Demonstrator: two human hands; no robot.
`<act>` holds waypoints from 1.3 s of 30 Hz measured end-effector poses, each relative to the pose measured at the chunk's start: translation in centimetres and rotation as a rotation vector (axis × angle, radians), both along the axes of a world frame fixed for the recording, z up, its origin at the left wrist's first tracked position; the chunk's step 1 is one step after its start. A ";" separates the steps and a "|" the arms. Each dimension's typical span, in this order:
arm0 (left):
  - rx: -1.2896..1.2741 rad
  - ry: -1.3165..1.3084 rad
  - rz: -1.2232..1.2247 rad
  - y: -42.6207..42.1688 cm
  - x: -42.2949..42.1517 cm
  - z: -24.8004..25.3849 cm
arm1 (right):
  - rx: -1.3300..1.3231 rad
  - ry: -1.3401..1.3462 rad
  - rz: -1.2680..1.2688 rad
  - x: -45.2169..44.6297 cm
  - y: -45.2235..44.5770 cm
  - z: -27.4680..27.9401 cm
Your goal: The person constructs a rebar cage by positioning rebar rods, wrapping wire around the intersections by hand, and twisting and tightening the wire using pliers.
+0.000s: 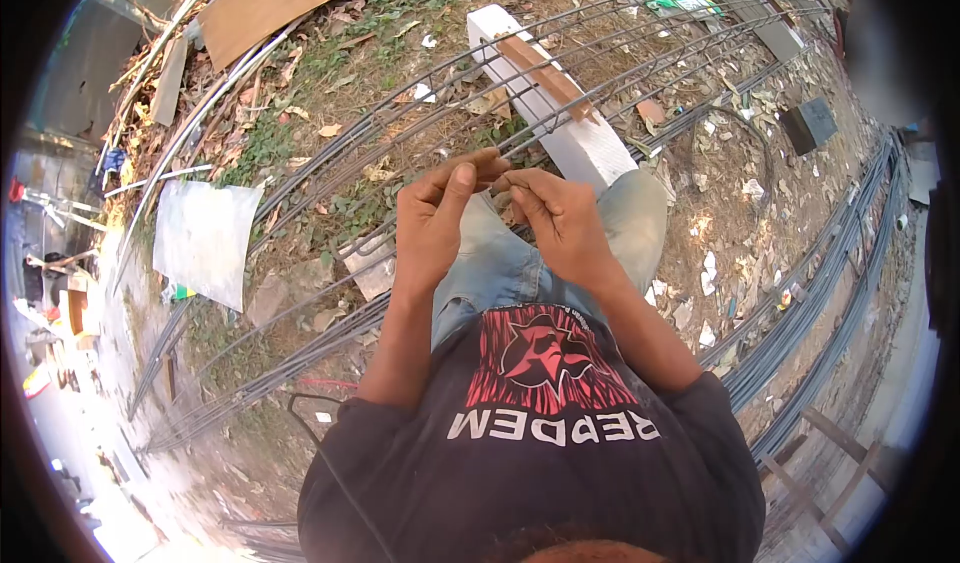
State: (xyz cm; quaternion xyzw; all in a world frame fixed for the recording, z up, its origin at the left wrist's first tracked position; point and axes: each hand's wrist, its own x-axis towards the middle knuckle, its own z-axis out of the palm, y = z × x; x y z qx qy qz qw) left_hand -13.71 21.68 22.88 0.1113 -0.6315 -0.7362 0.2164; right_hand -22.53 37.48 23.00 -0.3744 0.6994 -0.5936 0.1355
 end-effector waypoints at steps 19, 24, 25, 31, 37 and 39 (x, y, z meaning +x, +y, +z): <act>0.942 -0.374 -0.065 2.9 1.3 -4.1 | 0.334 0.409 0.267 -0.2 3.6 0.8; -0.050 -0.159 0.217 5.7 1.7 -4.1 | 0.335 0.340 0.285 -0.2 4.4 -0.9; -0.293 -0.051 0.276 5.5 1.8 -3.8 | 0.325 0.162 0.295 0.0 4.5 -0.7; 0.736 -0.025 0.048 4.8 2.3 -5.2 | 0.378 -0.226 0.325 0.6 4.7 0.1; 0.108 -0.144 0.158 4.9 3.5 -5.9 | 0.214 -0.429 0.050 1.9 5.5 -2.6; 0.026 -0.111 0.156 5.0 2.9 -5.3 | 0.054 -0.441 -0.046 1.9 4.7 -3.1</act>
